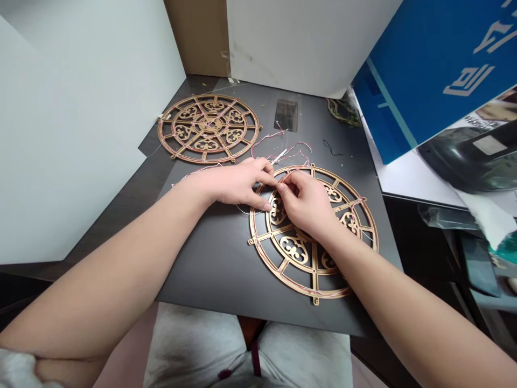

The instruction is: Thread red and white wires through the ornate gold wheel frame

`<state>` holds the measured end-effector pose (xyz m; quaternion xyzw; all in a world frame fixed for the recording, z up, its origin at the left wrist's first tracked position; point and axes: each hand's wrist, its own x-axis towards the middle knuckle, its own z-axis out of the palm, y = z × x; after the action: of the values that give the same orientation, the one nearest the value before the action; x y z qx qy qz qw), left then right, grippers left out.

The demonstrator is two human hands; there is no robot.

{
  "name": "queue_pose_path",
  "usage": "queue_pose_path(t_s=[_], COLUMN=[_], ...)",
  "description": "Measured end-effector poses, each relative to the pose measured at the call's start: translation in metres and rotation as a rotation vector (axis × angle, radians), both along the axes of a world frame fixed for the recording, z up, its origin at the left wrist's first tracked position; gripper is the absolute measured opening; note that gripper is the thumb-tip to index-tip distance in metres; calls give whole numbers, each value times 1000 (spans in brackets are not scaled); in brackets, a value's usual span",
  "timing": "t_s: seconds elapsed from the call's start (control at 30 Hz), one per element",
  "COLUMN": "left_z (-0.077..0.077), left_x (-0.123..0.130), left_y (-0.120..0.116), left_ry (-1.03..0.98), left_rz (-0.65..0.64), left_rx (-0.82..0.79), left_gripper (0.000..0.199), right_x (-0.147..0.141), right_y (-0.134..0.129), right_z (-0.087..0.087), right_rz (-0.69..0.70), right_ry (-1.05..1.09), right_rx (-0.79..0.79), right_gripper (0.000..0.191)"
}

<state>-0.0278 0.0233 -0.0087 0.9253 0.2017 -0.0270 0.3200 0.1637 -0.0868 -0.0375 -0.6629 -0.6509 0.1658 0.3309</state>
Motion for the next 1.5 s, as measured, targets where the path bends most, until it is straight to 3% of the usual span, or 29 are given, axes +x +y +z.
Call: queue_pose_path(t_s=[0.37, 0.53, 0.73, 1.5], left_z=[0, -1, -2, -2], left_x=[1, 0, 0, -4], left_y=[-1, -1, 0, 1], left_ry=[3, -17, -20, -22], left_rz=[2, 6, 12, 38], left_rx=[-7, -6, -12, -20], left_gripper=[60, 58, 62, 65], right_x=[-4, -2, 7, 15], right_y=[0, 1, 5, 4], right_z=[6, 11, 15, 20], right_rz=[-64, -30, -41, -4], right_ry=[44, 111, 38, 105], right_rx=[-60, -121, -152, -159], right_gripper=[16, 12, 13, 19])
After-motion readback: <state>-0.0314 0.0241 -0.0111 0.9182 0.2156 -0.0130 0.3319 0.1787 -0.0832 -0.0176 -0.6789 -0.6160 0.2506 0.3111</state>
